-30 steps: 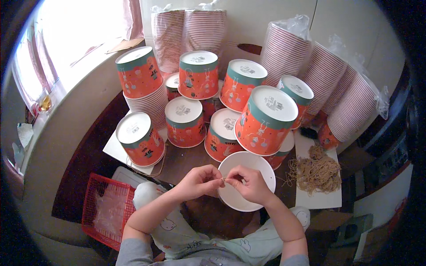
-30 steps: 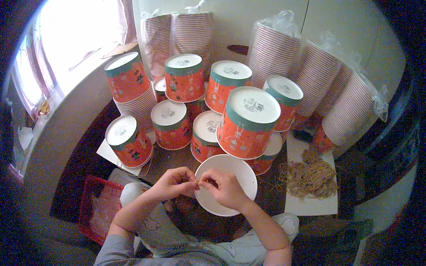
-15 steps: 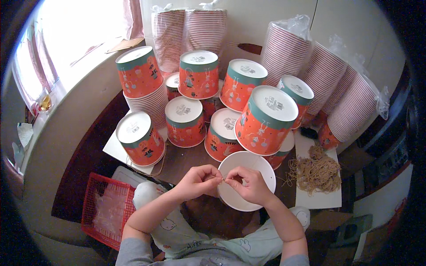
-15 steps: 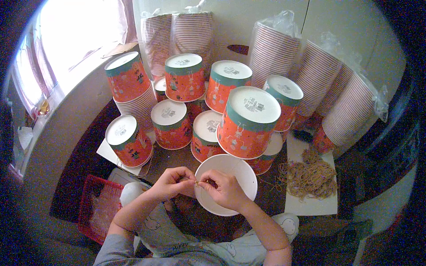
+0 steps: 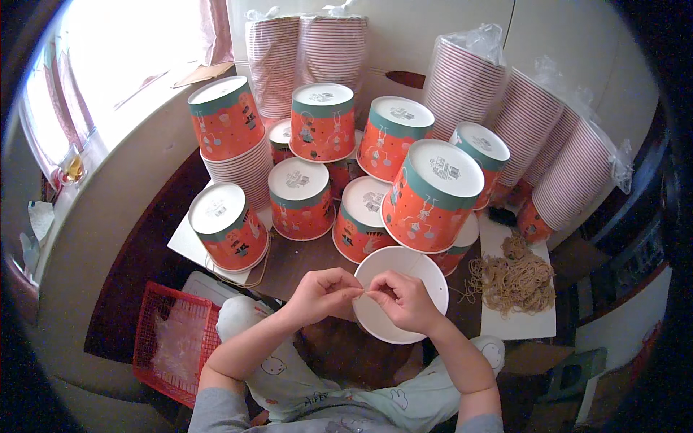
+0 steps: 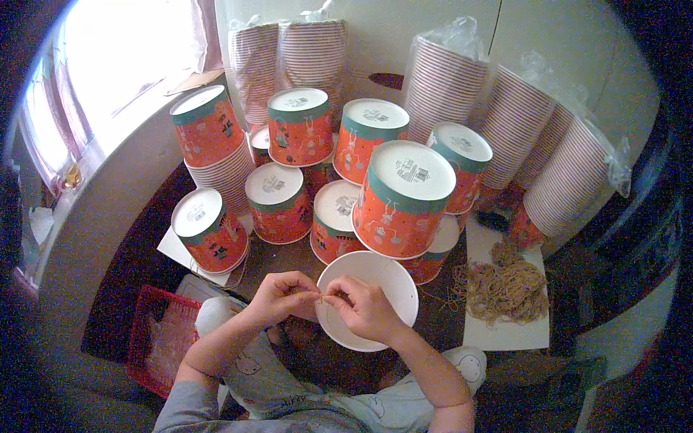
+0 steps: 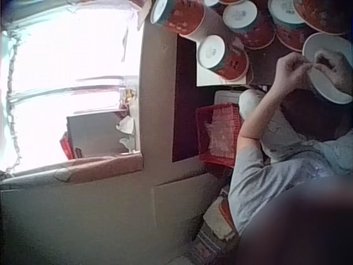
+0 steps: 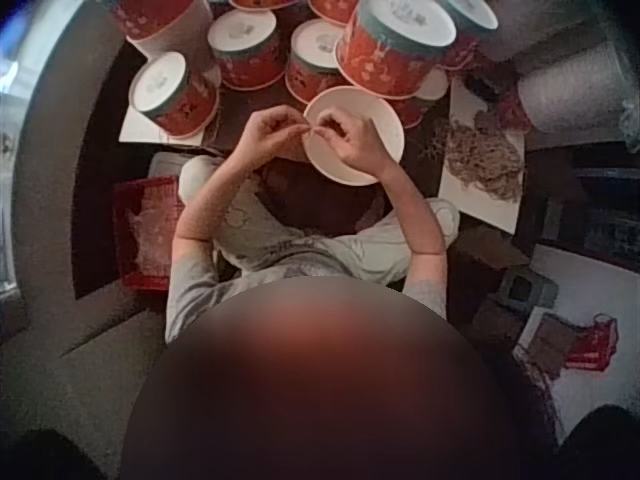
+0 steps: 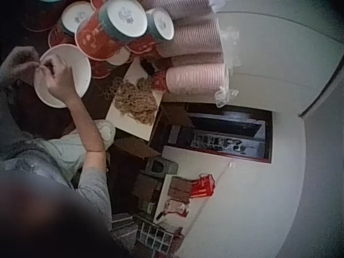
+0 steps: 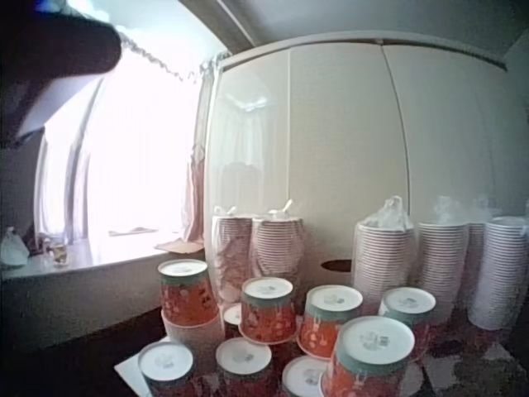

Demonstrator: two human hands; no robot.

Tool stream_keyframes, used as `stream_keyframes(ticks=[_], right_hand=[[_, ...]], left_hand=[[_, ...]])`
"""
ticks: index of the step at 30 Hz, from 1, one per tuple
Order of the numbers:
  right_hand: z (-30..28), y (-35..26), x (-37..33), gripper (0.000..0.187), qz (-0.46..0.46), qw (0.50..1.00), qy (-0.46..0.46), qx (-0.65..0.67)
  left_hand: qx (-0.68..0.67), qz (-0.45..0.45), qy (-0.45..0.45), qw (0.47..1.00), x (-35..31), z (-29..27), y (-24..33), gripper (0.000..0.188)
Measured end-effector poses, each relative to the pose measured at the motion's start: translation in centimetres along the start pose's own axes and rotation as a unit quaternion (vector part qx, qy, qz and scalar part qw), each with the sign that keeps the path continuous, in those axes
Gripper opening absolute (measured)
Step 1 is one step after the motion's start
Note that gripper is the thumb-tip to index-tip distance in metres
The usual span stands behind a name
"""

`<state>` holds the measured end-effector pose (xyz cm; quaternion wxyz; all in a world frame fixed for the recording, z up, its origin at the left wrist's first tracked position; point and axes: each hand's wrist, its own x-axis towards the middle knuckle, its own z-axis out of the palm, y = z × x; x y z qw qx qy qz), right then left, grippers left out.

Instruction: The person is putting rubber bands around paper bowls to prepare them for packaging.

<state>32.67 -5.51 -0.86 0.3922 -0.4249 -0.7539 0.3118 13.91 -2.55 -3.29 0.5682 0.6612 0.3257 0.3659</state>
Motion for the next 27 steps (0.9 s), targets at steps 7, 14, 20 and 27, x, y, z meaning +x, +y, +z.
stream_keyframes(ticks=[7,14,20,27], right_hand=[[-0.2,0.0,-0.1,0.010,0.026,0.999,0.005,0.022],[-4.7,-1.5,-0.4,0.025,-0.006,0.997,0.071,-0.032],[-6.4,-2.1,-1.2,0.017,0.006,0.995,0.096,-0.017],[-6.2,-3.3,-1.2,0.012,-0.057,0.992,0.115,-0.003]], left_hand=[[-0.045,-0.032,-0.006,0.998,0.1,-0.1,0.0,0.009],[0.015,0.063,0.011,0.998,0.6,-1.4,-0.8,0.010],[0.069,0.109,-0.014,0.992,1.4,-1.0,-1.3,0.016],[0.264,0.217,0.016,0.939,1.7,0.7,1.4,0.025]])
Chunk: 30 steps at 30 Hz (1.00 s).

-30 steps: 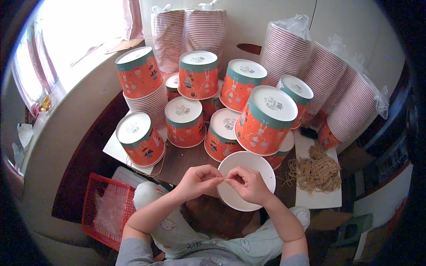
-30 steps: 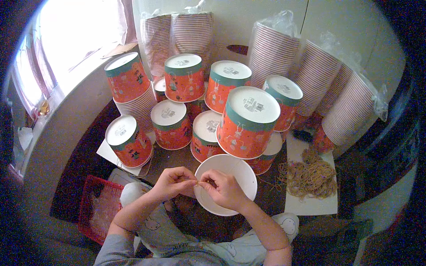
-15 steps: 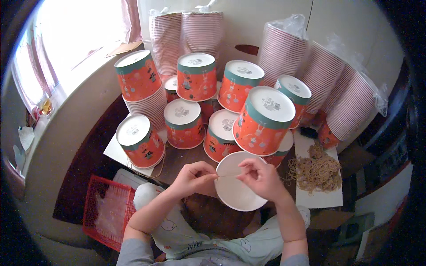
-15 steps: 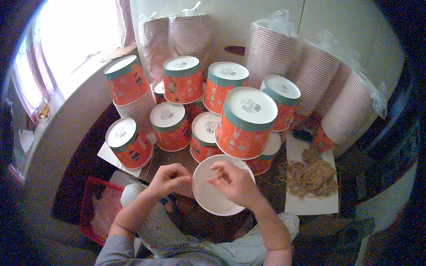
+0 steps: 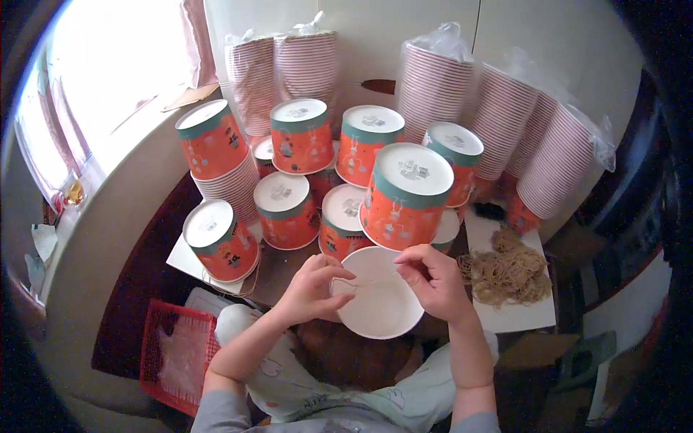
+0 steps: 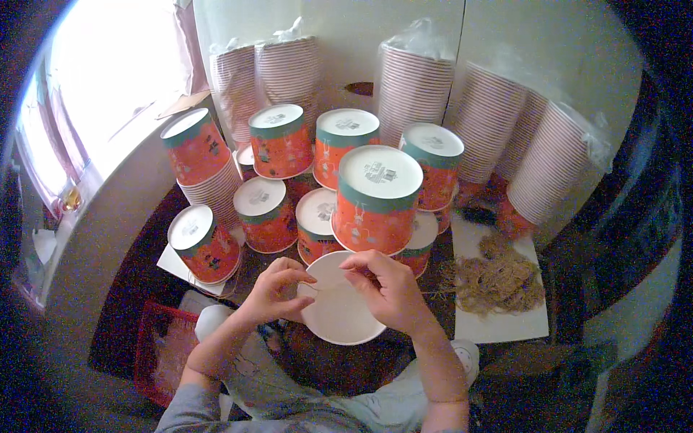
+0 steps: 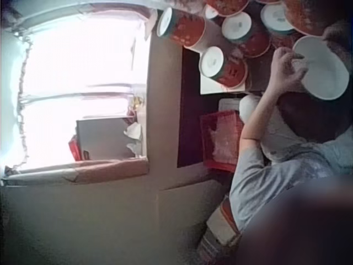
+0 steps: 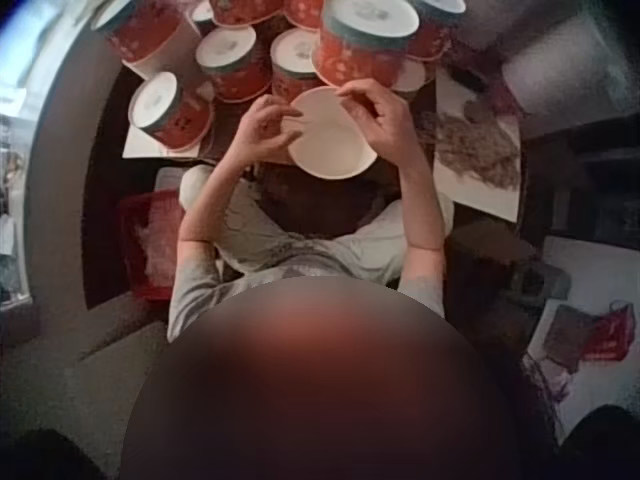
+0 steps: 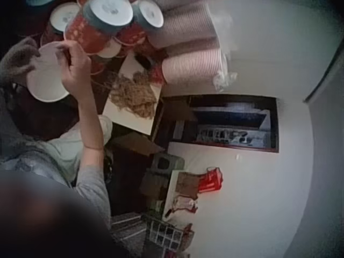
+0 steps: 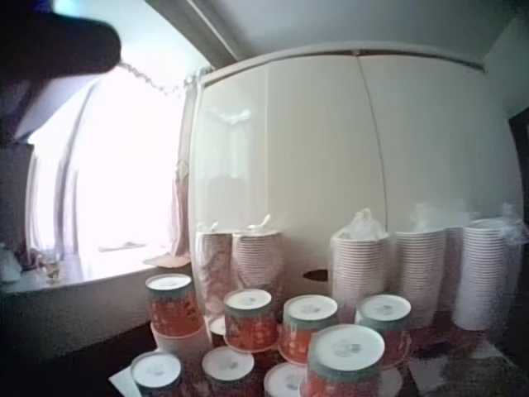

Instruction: The person is putting rubber bands around paper bowls to prepare them for packaging.

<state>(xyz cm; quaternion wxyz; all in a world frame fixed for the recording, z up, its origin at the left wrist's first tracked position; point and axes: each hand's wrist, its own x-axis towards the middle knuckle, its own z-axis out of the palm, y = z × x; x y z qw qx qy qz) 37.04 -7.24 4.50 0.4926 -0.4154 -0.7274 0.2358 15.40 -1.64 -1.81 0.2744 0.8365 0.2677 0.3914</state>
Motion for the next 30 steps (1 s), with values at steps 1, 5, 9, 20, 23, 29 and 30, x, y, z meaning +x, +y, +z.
stream_keyframes(ticks=[1,5,9,20,23,29,30], right_hand=[[-0.1,-0.1,-0.1,0.012,-0.001,1.000,0.002,0.000],[-0.5,-0.3,-0.5,0.011,-0.016,1.000,0.011,0.000],[-0.5,-0.4,-0.6,0.011,-0.036,0.999,0.016,0.017],[-0.2,-1.1,-0.8,0.012,-0.044,0.999,0.001,0.014],[-0.5,-1.0,-1.1,0.012,-0.035,0.999,0.012,0.015],[0.7,-1.0,-1.3,0.010,-0.061,0.998,-0.022,0.001],[1.1,-1.0,-1.3,0.010,-0.095,0.995,-0.028,-0.012]], left_hand=[[0.001,0.002,-0.001,1.000,0.3,0.2,0.3,0.025],[0.067,0.033,-0.011,0.997,0.8,0.8,0.5,0.025],[0.075,0.016,-0.023,0.997,1.1,0.6,1.1,0.020],[0.057,-0.025,-0.031,0.998,0.8,0.9,3.6,0.014],[0.042,-0.072,-0.003,0.996,0.2,0.5,3.7,0.012],[-0.077,-0.179,0.069,0.978,-2.8,-1.1,0.9,0.011],[-0.121,-0.177,0.079,0.974,-3.2,-1.0,0.3,0.010]])
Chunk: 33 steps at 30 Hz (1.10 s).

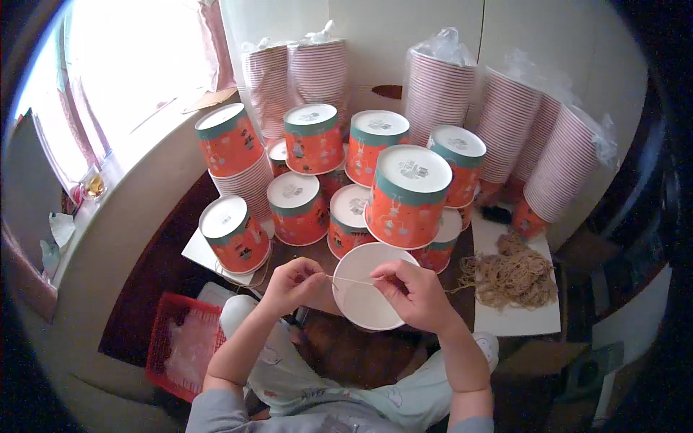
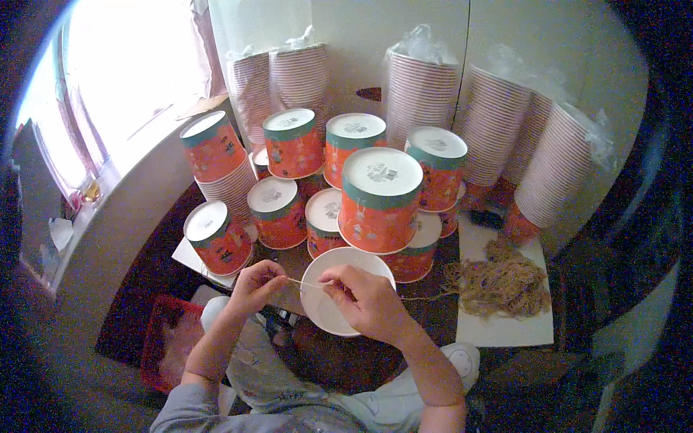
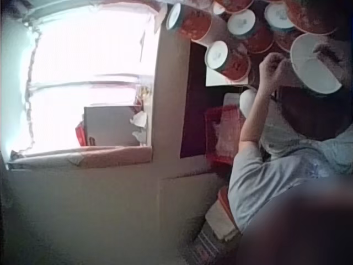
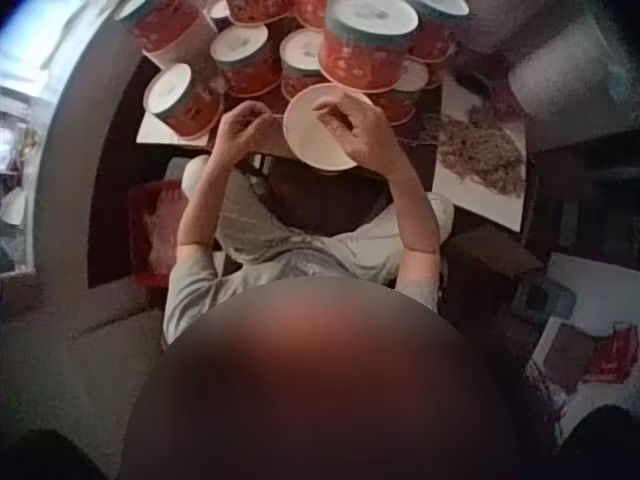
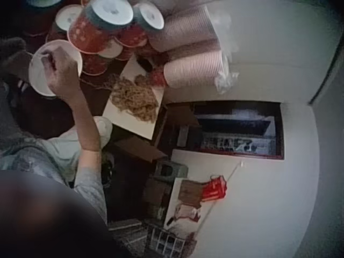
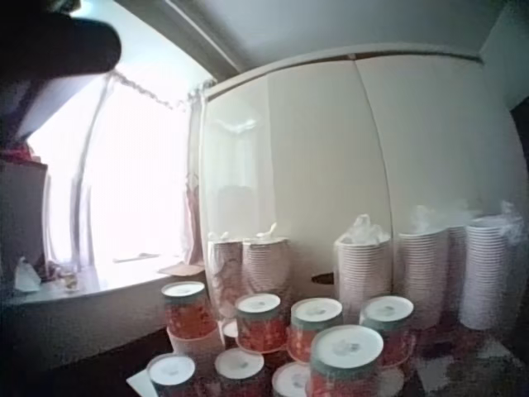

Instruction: The person is putting rubber bands around paper bowls to prepare them for packaging.

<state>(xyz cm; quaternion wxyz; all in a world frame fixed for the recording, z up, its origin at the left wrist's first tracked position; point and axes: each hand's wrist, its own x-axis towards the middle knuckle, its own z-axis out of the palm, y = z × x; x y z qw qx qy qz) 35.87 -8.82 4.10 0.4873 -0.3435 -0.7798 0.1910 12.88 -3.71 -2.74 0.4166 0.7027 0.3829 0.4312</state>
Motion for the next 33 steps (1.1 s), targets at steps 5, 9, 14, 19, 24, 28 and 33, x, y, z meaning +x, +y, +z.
stream_keyframes(ticks=[5,9,14,19,24,28,33], right_hand=[[0.5,0.0,0.0,0.011,0.064,0.997,-0.024,0.028],[0.6,1.4,0.0,0.012,0.109,0.993,0.007,0.055],[0.3,2.7,0.1,0.012,0.140,0.989,0.019,0.052],[0.4,3.6,0.2,0.012,0.105,0.994,0.032,-0.028],[-0.7,4.6,0.2,0.010,0.102,0.988,0.074,-0.088],[-2.0,4.7,0.2,0.008,0.110,0.982,0.098,-0.120],[-4.4,4.2,0.1,0.008,0.154,0.976,0.057,-0.144]], left_hand=[[-0.075,-0.040,-0.006,0.996,-0.7,-0.4,0.0,0.009],[-0.115,-0.050,-0.017,0.992,-0.8,-0.4,0.1,0.008],[-0.135,-0.029,-0.016,0.990,-0.8,0.0,-0.2,0.007],[-0.141,-0.019,-0.003,0.990,-0.7,0.4,-0.7,0.007],[-0.118,-0.039,0.027,0.992,-1.1,0.3,-0.9,0.007],[-0.125,-0.027,0.020,0.992,-1.2,0.3,-1.8,0.006],[-0.139,-0.060,0.013,0.988,-1.3,1.0,-2.4,0.006]])
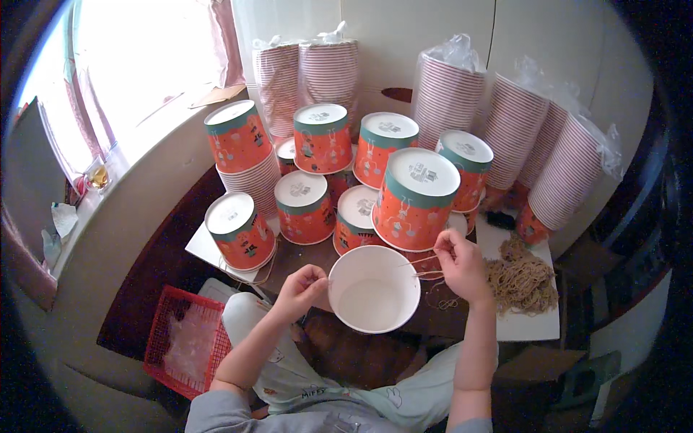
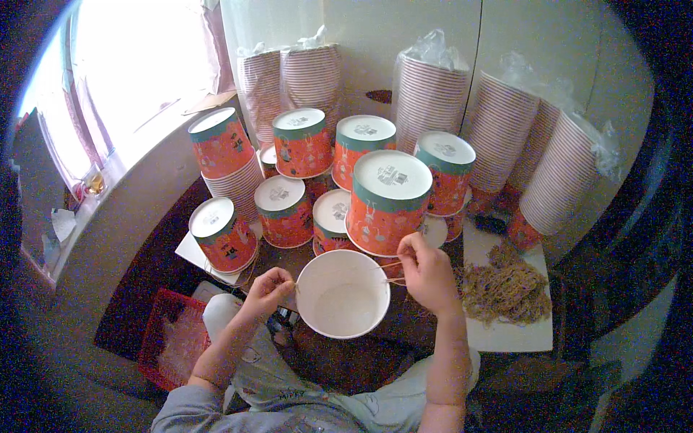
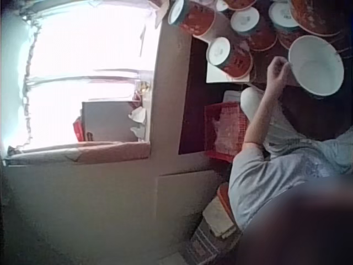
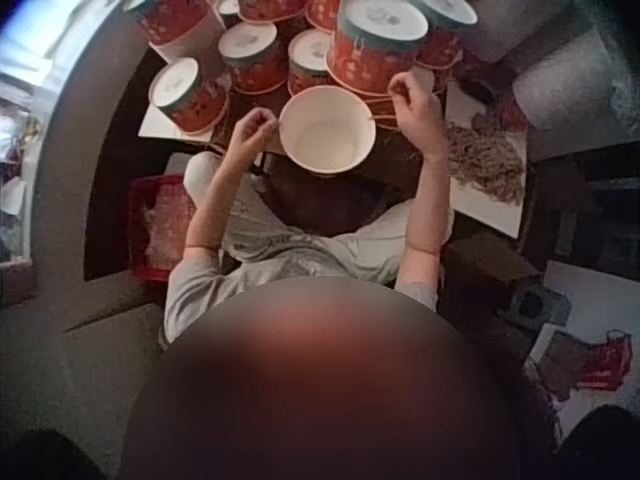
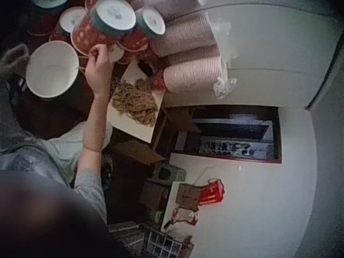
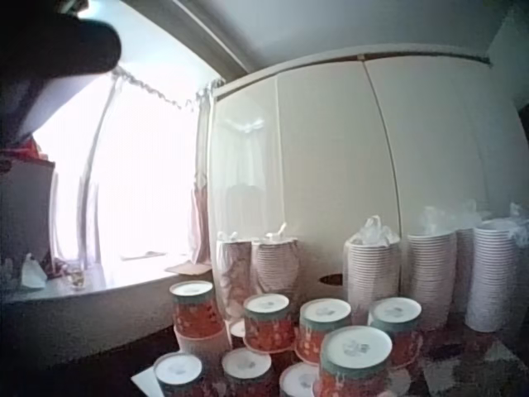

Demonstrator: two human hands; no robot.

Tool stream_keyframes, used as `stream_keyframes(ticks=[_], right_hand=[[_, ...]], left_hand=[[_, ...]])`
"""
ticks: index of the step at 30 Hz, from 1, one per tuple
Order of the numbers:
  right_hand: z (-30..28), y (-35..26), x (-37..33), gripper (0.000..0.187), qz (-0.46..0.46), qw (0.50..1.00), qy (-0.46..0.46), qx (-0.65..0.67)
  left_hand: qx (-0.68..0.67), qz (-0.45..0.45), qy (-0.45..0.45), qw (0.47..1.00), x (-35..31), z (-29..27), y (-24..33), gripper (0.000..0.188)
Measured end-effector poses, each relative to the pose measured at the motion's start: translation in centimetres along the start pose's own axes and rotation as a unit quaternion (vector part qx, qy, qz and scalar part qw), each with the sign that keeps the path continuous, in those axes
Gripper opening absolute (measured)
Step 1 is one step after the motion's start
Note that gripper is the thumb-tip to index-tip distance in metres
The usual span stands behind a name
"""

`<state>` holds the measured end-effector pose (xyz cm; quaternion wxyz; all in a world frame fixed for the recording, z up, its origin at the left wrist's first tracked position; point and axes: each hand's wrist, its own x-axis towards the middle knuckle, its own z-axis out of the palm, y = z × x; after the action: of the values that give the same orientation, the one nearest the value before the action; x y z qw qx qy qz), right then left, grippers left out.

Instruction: The person is putting rubber bands around paper bowls to prepare them for packaging.

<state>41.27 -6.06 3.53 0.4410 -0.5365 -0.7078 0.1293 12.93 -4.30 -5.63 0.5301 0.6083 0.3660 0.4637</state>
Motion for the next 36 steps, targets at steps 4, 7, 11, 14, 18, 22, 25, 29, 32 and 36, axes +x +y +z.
stream_keyframes(ticks=[4,7,11,14,18,22,25,29,32,36], right_hand=[[-1.5,1.0,-0.2,0.008,0.026,0.999,0.022,-0.030],[-2.3,2.3,-0.4,0.008,0.046,0.997,0.039,-0.041],[-2.9,2.4,-0.3,0.008,0.073,0.996,0.014,-0.042],[-2.8,2.7,-0.3,0.007,0.052,0.997,0.011,-0.061],[-2.5,3.6,-0.3,0.008,0.016,0.997,0.044,-0.069],[-4.0,5.1,-0.2,0.005,0.030,0.991,0.120,-0.045],[-3.7,4.7,-0.1,0.005,0.029,0.993,0.118,-0.001],[-3.4,4.2,0.0,0.005,0.043,0.992,0.114,-0.023],[-3.7,4.1,-0.1,0.006,0.051,0.993,0.101,0.020],[-4.6,3.1,-0.5,0.008,0.116,0.993,0.026,0.007]], left_hand=[[-0.004,0.000,0.001,1.000,-0.4,-0.4,-0.9,0.007],[-0.003,-0.020,0.013,1.000,-0.5,-0.5,-0.7,0.007],[-0.054,-0.052,0.028,0.997,-0.7,-0.6,-1.1,0.006],[-0.055,-0.056,0.031,0.996,-1.0,-0.4,-0.9,0.006],[-0.028,-0.041,0.028,0.998,-0.9,-0.8,-1.7,0.006],[-0.049,-0.076,0.087,0.992,-1.0,-2.0,-3.0,0.009],[-0.008,-0.063,0.057,0.996,-1.3,-1.7,-3.2,0.013],[0.031,-0.061,0.009,0.998,-1.6,-0.8,-2.6,0.028],[0.165,0.051,0.030,0.985,-0.7,0.5,-1.8,0.032],[0.198,-0.052,-0.011,0.979,0.4,1.4,0.2,0.034]])
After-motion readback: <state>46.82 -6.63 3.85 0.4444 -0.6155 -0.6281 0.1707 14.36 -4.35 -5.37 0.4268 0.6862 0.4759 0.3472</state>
